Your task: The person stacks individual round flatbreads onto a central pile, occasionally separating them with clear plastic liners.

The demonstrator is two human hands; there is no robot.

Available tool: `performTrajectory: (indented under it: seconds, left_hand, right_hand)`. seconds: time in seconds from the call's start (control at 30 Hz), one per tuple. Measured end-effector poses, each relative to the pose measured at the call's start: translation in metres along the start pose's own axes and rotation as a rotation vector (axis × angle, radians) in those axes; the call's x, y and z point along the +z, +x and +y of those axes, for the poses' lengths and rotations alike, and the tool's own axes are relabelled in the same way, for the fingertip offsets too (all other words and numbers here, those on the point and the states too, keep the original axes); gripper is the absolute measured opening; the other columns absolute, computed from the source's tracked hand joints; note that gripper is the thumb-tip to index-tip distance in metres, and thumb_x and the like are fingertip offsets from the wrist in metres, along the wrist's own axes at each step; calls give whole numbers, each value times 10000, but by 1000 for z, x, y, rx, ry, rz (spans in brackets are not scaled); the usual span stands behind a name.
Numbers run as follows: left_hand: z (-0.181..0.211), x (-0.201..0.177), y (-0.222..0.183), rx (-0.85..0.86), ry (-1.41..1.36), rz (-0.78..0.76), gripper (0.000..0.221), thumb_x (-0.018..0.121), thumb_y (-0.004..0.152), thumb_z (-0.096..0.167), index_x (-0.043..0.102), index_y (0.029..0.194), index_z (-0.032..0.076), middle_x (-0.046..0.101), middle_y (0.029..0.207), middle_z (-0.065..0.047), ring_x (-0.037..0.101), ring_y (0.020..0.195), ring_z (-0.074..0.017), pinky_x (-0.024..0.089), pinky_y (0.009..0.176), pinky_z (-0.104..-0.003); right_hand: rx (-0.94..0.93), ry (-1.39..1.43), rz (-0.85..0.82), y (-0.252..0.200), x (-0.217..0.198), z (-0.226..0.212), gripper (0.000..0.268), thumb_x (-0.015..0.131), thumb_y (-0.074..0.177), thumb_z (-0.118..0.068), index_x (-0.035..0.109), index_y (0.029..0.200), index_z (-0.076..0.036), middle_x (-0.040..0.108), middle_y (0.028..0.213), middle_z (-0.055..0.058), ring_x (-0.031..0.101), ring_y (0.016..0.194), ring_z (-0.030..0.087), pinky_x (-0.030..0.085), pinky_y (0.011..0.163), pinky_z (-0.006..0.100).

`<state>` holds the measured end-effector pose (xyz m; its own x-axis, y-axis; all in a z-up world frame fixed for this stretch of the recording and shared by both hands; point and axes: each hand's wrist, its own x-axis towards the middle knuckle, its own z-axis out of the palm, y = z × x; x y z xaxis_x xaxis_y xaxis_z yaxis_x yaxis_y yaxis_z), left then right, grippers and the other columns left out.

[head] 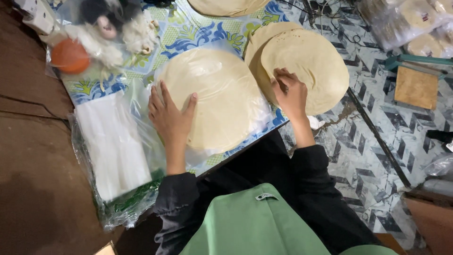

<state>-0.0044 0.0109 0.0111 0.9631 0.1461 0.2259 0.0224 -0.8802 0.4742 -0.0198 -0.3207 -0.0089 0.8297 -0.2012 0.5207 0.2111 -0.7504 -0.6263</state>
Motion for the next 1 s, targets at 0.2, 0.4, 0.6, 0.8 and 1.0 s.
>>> performTrajectory:
  seconds: [0.2, 0.4, 0.6, 0.8, 1.0]
  left_hand:
    - [0, 2, 1, -13, 5, -14, 990, 682, 879, 702, 353, 1597, 107, 352, 1616, -234, 338, 1465, -435, 298, 1150, -595]
    - [1, -1, 1, -31, 0, -37, 993, 666, 875, 709, 344, 1602, 114, 335, 1623, -222, 324, 1468, -429, 279, 1153, -590]
    - [27, -25, -2, 25, 100, 50, 985, 685, 853, 704, 369, 1575, 114, 303, 1619, -277, 216, 1490, -467, 131, 1138, -692]
    - [85, 13, -10, 192, 206, 87, 809, 709, 833, 550, 501, 1521, 178, 319, 1628, -219, 130, 1502, -479, 1, 1110, -783]
    - [134, 87, -17, 616, -56, -167, 350, 707, 879, 278, 735, 1206, 156, 561, 1445, -78, 370, 1449, -302, 186, 1223, -640]
  right_hand:
    - [-33, 5, -62, 0, -2, 13, 199, 731, 1003, -134, 769, 1114, 27, 744, 1208, 194, 663, 1257, 335, 517, 1046, 417]
    - [244, 338, -146, -1, -5, 11, 253, 675, 987, -114, 713, 1205, 10, 677, 1301, 177, 579, 1362, 297, 574, 998, 333]
    - [132, 241, -194, -3, -4, 34, 246, 689, 997, -86, 731, 1223, 0, 692, 1310, 159, 592, 1359, 322, 498, 1069, 369]
    - [86, 267, -209, -3, -8, 39, 155, 734, 937, -41, 750, 1073, 32, 709, 1300, 153, 615, 1346, 310, 491, 1091, 373]
    - [165, 345, -231, 1, -10, 35, 144, 729, 875, 1, 756, 1011, 41, 724, 1264, 141, 685, 1233, 276, 541, 1038, 347]
